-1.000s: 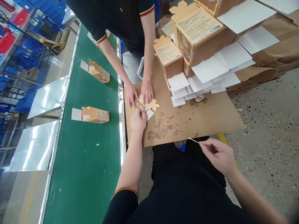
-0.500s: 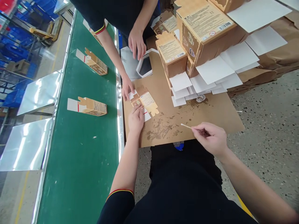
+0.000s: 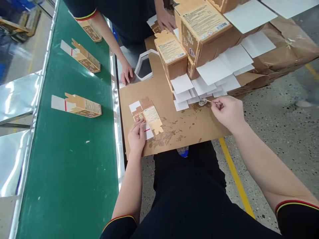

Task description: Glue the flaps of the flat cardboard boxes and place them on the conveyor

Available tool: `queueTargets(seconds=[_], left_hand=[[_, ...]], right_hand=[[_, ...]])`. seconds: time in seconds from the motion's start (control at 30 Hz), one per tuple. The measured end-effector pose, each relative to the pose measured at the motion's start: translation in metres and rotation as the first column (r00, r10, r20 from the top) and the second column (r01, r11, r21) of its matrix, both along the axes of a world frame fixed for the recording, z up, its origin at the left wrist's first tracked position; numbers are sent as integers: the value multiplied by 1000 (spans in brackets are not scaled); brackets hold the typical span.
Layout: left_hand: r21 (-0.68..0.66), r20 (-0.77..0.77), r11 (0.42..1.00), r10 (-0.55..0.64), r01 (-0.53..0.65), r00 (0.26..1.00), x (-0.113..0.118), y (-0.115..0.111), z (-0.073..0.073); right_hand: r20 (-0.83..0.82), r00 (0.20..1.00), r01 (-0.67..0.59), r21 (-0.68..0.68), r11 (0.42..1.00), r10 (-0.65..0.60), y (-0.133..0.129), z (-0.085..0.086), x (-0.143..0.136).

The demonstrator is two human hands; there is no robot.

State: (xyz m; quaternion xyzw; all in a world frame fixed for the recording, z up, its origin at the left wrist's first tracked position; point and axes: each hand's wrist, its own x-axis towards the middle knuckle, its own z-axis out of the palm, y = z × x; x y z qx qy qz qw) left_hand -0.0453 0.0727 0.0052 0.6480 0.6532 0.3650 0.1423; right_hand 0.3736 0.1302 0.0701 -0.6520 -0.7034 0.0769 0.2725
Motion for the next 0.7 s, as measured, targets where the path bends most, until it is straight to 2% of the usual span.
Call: queueTargets(seconds=[0.17, 0.33, 0.43, 0.53, 0.63, 0.7], left_hand=[[1, -22, 1000, -4, 4, 1000, 0, -1, 1], [-23, -21, 1000, 0, -1, 1000, 3, -1, 4], [-30, -9, 1000, 4, -4, 1000, 6, -2, 5], [-35, -7, 999, 14, -14, 1000, 7, -2, 5], [-45, -1, 999, 13, -13, 1000, 8, -2, 5], [-58, 6, 998, 12, -11, 1000, 7, -1, 5]], right_hand=[[132, 986, -84, -129, 988, 102, 26, 1, -5], [71, 985, -153, -102, 983, 160, 36, -6, 1], [-6, 987, -163, -6, 987, 163, 26, -4, 10], [-63, 988, -136, 121, 983, 144, 1, 4, 6], [-187, 962, -161, 191, 968, 197, -26, 7, -24], [-280, 919, -241, 162, 957, 278, -35, 2, -59]])
